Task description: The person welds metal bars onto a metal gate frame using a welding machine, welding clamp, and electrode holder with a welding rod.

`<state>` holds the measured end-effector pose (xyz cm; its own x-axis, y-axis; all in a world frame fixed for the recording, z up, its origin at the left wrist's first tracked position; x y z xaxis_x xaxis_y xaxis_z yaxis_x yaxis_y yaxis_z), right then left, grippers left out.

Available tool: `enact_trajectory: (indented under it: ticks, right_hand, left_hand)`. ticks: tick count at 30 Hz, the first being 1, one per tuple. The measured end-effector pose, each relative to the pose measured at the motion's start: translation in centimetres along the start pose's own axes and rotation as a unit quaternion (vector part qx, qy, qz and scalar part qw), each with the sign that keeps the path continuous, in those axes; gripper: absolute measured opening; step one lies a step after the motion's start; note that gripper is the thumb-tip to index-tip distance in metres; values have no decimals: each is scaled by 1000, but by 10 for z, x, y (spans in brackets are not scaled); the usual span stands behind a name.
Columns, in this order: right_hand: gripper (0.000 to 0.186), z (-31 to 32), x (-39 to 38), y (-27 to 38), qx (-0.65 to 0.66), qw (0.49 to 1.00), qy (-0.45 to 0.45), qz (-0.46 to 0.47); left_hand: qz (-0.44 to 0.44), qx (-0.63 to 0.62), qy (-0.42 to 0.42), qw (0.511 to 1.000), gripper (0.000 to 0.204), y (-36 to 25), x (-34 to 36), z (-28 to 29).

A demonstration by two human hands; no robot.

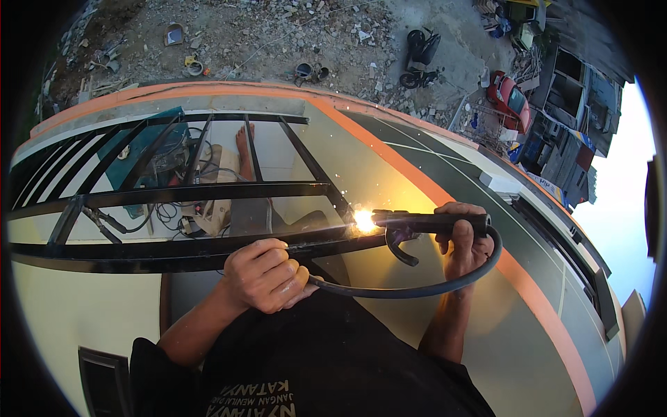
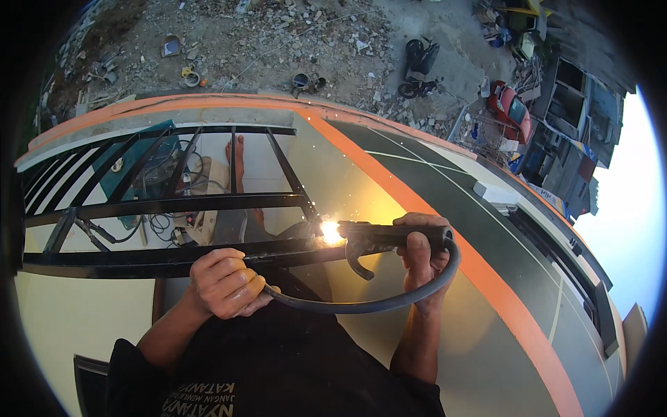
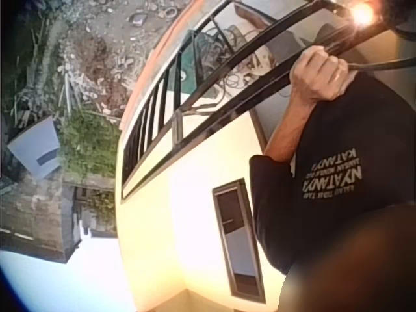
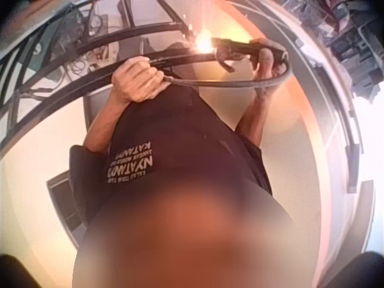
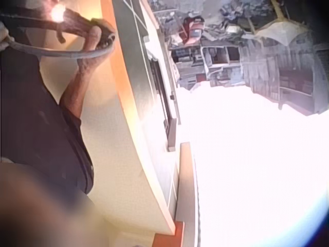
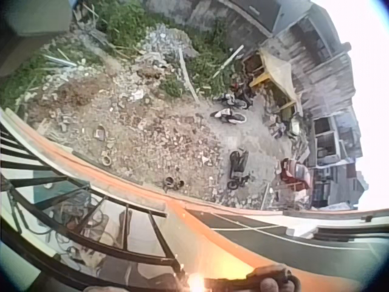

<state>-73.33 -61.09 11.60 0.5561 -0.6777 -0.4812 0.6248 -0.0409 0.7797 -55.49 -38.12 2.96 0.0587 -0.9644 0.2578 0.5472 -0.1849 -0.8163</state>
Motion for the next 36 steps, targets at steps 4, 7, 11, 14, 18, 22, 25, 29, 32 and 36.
enact_trajectory:
  ticks: [4, 7, 11, 14, 18, 22, 25, 29, 32, 36]
  right_hand:
    - [29, -3, 1, 5, 7, 1000, 2, 3]
    - [29, -4, 0, 2, 11, 1000, 2, -9]
    - [29, -5, 1, 0, 8, 999, 9, -31]
    - [28, -5, 2, -1, 10, 999, 13, -35]
    - [27, -5, 2, -1, 1, 999, 10, -32]
    - [28, -7, 3, 0, 0, 999, 10, -43]
    - [27, -5, 2, -2, 3, 999, 10, -43]
    - [27, -7, 2, 1, -1, 999, 4, -39]
    - [27, -5, 2, 2, -6, 999, 0, -33]
    - [26, -3, 2, 4, -11, 1000, -8, -6]
  left_hand:
    - [4, 3, -4, 1000, 18, 0, -2, -2]
    - [3, 5, -2, 1000, 18, 0, -2, -2]
    - [1, 6, -8, 1000, 17, 0, -2, -1]
    - [-1, 7, -6, 1000, 16, 0, -1, 0]
    - [-1, 20, -3, 1000, 17, 1, 0, 0]
    - [-2, 17, 0, 1000, 17, 0, -2, -1]
    - [3, 19, -6, 1000, 17, 0, -2, -1]
    - [2, 11, -3, 1000, 17, 0, -1, -1]
    - [5, 13, 12, 1000, 18, 2, -4, -2]
    - [4, 12, -2, 1000, 18, 1, -3, -2]
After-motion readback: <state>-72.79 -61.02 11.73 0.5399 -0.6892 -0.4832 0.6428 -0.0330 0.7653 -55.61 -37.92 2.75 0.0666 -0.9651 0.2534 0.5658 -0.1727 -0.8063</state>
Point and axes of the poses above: each hand's wrist, its own x-axis towards the middle knuckle, its own z-axis out of the back of the hand, y = z × x, the point moved 4 cm from there along x, towards the middle knuckle, and after that the axes turned 15 degrees about y, right-handed, at the moved point
